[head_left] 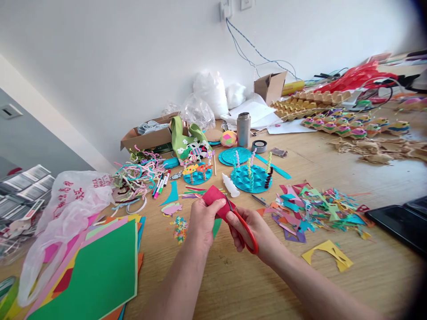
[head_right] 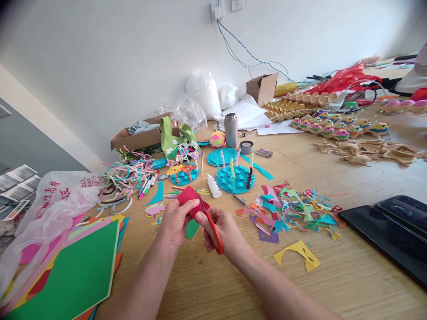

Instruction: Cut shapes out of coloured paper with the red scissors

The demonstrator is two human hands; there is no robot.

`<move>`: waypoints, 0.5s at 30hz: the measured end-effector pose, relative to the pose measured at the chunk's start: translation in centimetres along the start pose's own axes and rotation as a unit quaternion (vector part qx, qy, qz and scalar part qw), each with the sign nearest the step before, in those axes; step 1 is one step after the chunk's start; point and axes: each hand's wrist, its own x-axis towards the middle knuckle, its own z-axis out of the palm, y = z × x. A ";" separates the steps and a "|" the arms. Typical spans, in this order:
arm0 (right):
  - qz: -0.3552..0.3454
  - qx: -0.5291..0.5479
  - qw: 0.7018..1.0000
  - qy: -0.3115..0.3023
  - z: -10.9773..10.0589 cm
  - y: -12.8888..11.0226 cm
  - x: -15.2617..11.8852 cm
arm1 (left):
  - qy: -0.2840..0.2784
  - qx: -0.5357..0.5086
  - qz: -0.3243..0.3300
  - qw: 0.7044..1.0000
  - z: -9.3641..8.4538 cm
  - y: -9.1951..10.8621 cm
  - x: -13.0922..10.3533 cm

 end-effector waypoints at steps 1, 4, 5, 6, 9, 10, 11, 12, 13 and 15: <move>-0.002 0.000 1.000 -0.001 0.0 0.0 0.0 | 0.000 0.000 0.000 1.000 0.0 0.0 0.0; 0.000 -0.002 1.000 0.000 0.0 -0.1 0.0 | 0.000 0.001 0.000 1.000 0.1 0.0 0.1; 0.002 -0.003 1.000 0.001 0.0 -0.1 0.0 | 0.000 0.001 0.001 1.000 0.1 0.1 0.1; 0.004 -0.004 1.000 0.004 0.0 0.0 0.0 | 0.000 0.001 0.002 1.000 0.1 0.1 0.1; 0.006 -0.007 1.000 0.008 -0.1 0.1 0.0 | 0.000 -0.003 0.002 1.000 0.2 0.2 0.0; 0.007 -0.008 1.000 0.007 -0.1 0.2 0.0 | 0.000 -0.006 0.004 1.000 0.2 0.2 -0.1; 0.007 -0.009 1.000 0.005 0.0 0.2 0.0 | -0.001 -0.009 0.006 1.000 0.2 0.2 -0.1; 0.008 -0.008 1.000 0.002 0.0 0.3 0.0 | 0.001 -0.011 0.008 1.000 0.2 0.3 -0.1; 0.010 -0.007 1.000 0.000 0.0 0.3 0.1 | 0.003 -0.011 0.010 1.000 0.1 0.3 -0.1; 0.013 -0.006 1.000 0.000 0.1 0.2 0.1 | 0.005 -0.008 0.010 1.000 0.1 0.2 -0.1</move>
